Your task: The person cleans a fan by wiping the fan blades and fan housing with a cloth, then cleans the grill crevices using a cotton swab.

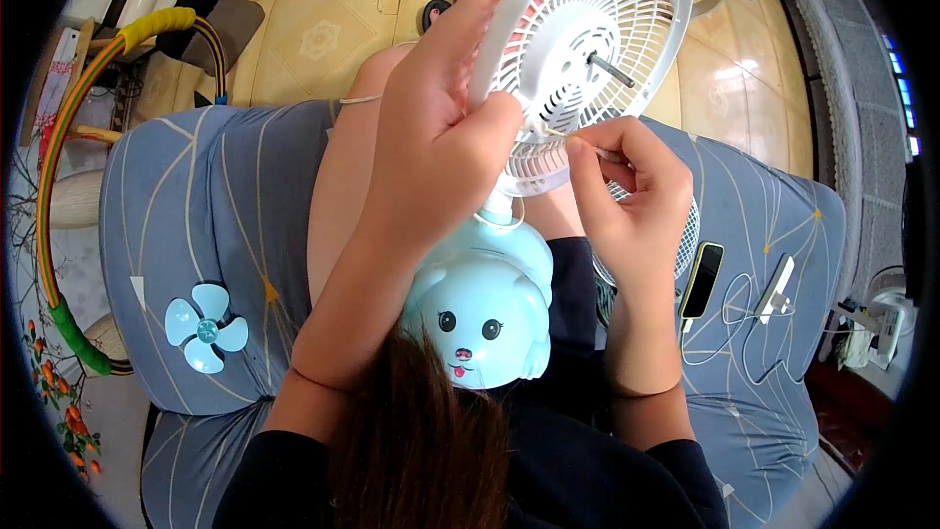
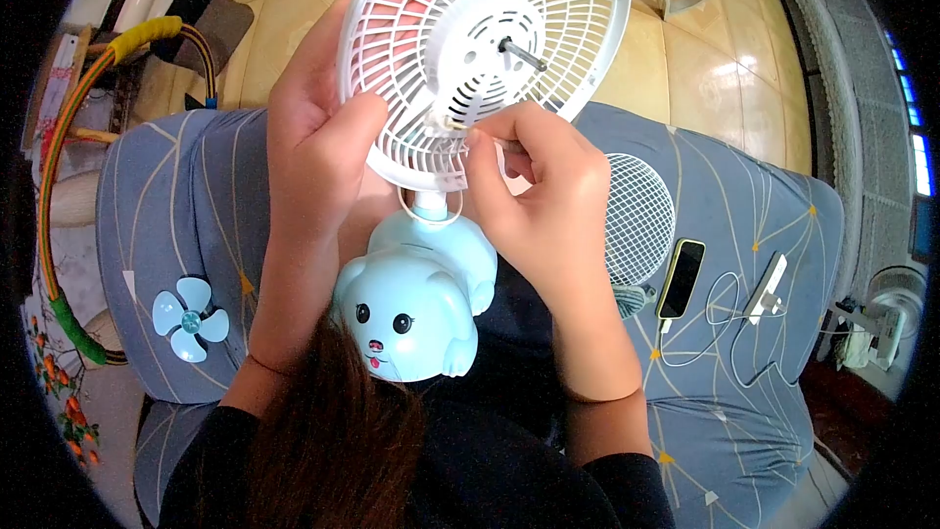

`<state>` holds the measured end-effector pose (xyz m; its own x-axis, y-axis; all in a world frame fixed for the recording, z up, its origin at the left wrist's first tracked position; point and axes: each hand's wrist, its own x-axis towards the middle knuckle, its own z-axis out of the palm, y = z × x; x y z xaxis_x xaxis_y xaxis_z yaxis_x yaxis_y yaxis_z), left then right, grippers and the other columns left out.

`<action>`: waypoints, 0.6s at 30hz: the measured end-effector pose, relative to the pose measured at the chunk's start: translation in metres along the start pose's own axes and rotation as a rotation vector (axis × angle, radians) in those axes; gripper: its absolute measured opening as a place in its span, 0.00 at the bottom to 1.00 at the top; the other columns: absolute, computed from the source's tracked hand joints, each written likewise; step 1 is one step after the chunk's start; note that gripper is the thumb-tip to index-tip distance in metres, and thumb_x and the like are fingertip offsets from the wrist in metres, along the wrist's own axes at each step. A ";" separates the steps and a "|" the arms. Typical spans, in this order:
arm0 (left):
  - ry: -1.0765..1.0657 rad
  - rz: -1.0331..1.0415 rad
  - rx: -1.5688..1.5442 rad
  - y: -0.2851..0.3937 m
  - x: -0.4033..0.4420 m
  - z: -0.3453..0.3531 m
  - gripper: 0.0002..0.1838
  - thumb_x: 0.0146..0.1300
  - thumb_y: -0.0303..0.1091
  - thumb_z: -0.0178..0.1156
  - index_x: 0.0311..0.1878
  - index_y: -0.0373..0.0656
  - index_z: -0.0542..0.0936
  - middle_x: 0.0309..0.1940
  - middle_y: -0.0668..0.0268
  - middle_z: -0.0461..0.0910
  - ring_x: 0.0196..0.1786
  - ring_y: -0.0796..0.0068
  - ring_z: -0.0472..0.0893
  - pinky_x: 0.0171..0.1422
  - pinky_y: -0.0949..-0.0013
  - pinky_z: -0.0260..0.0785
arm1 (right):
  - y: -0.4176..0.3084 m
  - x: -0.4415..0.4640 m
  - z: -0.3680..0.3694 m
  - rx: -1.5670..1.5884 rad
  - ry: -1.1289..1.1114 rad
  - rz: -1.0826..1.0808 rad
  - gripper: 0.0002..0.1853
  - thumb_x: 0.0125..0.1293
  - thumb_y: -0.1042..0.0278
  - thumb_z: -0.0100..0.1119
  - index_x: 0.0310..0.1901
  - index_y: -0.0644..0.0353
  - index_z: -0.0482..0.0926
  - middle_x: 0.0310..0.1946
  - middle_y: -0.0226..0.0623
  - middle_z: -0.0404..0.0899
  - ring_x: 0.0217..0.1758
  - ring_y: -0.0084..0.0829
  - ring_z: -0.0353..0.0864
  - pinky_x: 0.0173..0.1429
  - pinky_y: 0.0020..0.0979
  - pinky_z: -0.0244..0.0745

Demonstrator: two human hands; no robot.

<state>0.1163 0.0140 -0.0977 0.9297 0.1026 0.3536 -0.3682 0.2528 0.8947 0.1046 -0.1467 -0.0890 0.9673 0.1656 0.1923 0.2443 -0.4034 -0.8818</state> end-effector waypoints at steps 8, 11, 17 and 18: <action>-0.020 0.040 -0.072 -0.011 -0.001 -0.006 0.34 0.54 0.13 0.41 0.68 0.29 0.68 0.57 0.54 0.79 0.58 0.72 0.80 0.63 0.69 0.71 | 0.007 -0.003 0.007 -0.014 -0.034 -0.094 0.03 0.58 0.79 0.63 0.30 0.66 0.78 0.23 0.39 0.78 0.23 0.27 0.77 0.30 0.25 0.74; -0.035 0.027 -0.099 -0.011 -0.002 -0.009 0.34 0.54 0.14 0.42 0.68 0.29 0.68 0.57 0.54 0.79 0.58 0.72 0.79 0.63 0.69 0.71 | 0.002 -0.004 0.003 -0.043 -0.115 -0.041 0.02 0.60 0.82 0.61 0.32 0.71 0.78 0.27 0.35 0.80 0.30 0.19 0.78 0.37 0.22 0.77; 0.081 -0.035 -0.097 -0.010 -0.002 0.000 0.34 0.54 0.13 0.41 0.69 0.28 0.67 0.58 0.53 0.78 0.59 0.71 0.79 0.65 0.68 0.70 | 0.003 -0.002 0.001 -0.017 -0.030 -0.042 0.01 0.62 0.84 0.60 0.34 0.74 0.79 0.30 0.33 0.82 0.34 0.15 0.79 0.42 0.20 0.80; 0.083 -0.014 -0.141 -0.016 -0.002 -0.002 0.34 0.53 0.13 0.41 0.69 0.28 0.67 0.58 0.53 0.78 0.60 0.71 0.79 0.66 0.68 0.70 | 0.004 -0.002 0.001 -0.003 -0.026 -0.044 0.01 0.62 0.84 0.60 0.34 0.74 0.79 0.30 0.33 0.82 0.34 0.15 0.79 0.41 0.20 0.80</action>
<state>0.1205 0.0120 -0.1128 0.9334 0.1758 0.3129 -0.3578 0.3866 0.8500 0.1030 -0.1477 -0.0929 0.9536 0.2066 0.2190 0.2864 -0.3980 -0.8715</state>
